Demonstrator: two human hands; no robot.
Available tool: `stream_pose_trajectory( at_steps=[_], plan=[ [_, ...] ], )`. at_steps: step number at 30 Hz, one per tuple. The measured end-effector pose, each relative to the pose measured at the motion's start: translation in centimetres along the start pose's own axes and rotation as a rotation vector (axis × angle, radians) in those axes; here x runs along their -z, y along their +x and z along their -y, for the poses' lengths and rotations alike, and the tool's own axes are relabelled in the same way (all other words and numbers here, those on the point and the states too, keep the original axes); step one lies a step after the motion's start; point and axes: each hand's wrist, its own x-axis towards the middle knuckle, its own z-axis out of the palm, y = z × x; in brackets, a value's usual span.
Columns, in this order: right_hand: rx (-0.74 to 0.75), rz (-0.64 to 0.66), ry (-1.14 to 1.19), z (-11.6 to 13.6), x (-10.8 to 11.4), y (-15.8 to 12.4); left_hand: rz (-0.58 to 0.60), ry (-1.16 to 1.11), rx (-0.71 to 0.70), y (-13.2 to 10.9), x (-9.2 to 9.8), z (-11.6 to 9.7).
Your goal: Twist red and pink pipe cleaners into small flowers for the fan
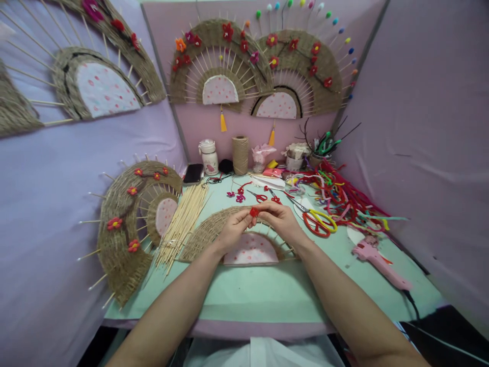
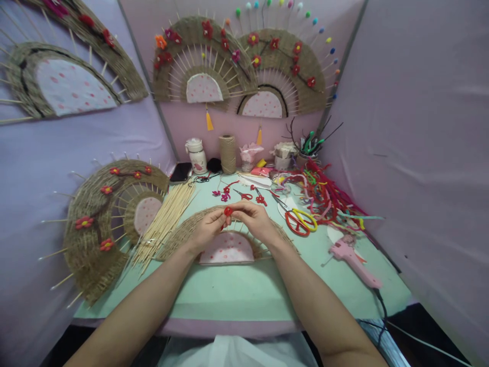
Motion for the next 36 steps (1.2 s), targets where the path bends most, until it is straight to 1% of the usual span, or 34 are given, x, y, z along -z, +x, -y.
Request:
stream_pose_trajectory(
  at_steps=[3,6,9,12,15,17,20,22,25,28,33,36],
  plan=[
    [0.004,0.007,0.003,0.0,0.1,0.0,0.04,-0.037,0.017,0.0,0.2,0.5],
    [0.046,0.035,0.006,0.2,0.1,0.0,0.101,-0.11,0.058,0.0,0.3,0.8],
    [0.08,0.018,-0.015,0.3,0.1,0.0,0.136,-0.166,0.092,0.1,0.4,1.0],
    [0.095,-0.008,-0.068,0.3,0.2,0.0,0.144,-0.144,0.109,0.2,0.4,1.1],
    [0.111,0.003,-0.117,0.3,0.4,0.1,0.158,-0.1,0.101,0.3,0.5,0.9],
    [0.086,-0.002,-0.129,0.3,0.5,0.1,0.13,-0.05,0.091,0.3,0.4,0.7],
    [-0.017,-0.068,-0.125,0.2,0.6,0.2,0.025,0.038,0.044,0.3,0.2,0.1],
    [-0.043,-0.111,-0.13,0.1,0.6,0.3,-0.035,0.11,0.001,0.2,0.1,-0.3],
    [0.03,-0.112,-0.141,0.1,0.6,0.3,-0.069,0.236,-0.042,0.1,-0.1,-0.5],
    [0.093,-0.095,-0.143,0.2,0.5,0.3,-0.07,0.322,-0.062,0.0,-0.3,-0.3],
    [0.137,-0.097,-0.171,0.6,0.3,0.1,-0.073,0.417,-0.098,0.1,-0.4,-0.1],
    [0.123,-0.095,-0.174,0.4,0.3,0.1,-0.096,0.432,-0.118,0.1,-0.4,-0.1]
  ],
)
